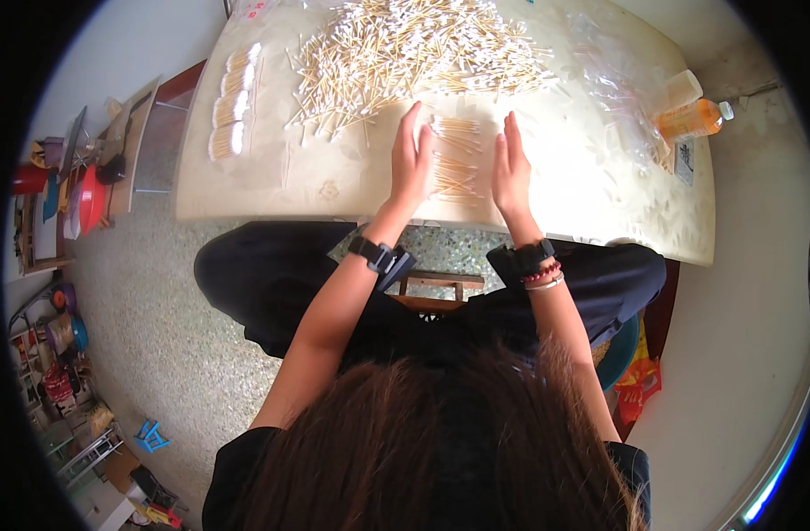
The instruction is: The recorder is sorting and packaging cotton swabs into small plastic bags.
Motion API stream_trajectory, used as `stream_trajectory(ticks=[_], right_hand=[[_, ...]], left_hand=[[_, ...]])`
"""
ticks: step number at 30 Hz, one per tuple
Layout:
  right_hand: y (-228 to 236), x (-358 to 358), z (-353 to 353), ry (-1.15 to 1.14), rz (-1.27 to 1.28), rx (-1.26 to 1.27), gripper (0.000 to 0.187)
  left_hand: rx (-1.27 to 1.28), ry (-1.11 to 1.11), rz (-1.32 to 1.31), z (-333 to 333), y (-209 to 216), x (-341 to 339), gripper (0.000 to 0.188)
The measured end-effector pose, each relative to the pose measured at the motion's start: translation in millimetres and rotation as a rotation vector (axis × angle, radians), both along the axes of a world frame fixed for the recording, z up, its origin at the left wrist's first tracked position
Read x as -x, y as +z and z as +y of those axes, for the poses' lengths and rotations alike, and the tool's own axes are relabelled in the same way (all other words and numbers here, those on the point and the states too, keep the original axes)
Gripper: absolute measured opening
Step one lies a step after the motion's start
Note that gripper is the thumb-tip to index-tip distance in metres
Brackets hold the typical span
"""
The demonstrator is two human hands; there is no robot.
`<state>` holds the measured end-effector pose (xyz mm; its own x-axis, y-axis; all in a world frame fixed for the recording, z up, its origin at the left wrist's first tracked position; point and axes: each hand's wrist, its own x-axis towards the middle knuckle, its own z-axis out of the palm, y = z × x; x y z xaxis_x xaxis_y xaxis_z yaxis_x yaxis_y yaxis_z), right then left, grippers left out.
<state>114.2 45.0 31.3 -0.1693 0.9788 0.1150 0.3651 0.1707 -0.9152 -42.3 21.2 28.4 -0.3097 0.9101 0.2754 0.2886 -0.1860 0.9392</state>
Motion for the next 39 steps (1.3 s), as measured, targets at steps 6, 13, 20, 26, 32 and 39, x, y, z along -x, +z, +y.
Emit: stream_trajectory(ticks=[6,13,20,26,32,39], right_hand=[[-10.7,21.9,22.0,0.066,0.770,0.188,0.053],[-7.8,17.7,23.7,0.058,0.701,0.215,0.053],[-7.8,20.6,2.7,0.012,0.730,0.247,0.054],[-11.1,28.9,0.7,-0.020,0.799,0.194,0.056],[-10.4,26.4,10.6,0.040,0.794,0.245,0.053],[10.0,-8.9,24.0,0.222,0.040,-0.024,0.061]], left_hand=[[0.048,-0.136,-0.561,40.4,-7.4,-0.2,0.047],[0.142,-0.188,-0.560,35.4,-4.2,-3.4,0.050],[0.110,-0.271,-0.250,26.9,-1.7,-1.4,0.051],[0.116,-0.219,-0.432,26.7,-7.1,-6.9,0.051],[0.097,-0.128,-0.520,21.0,-9.7,-10.5,0.048],[0.157,-0.425,0.205,5.4,6.5,28.1,0.051]])
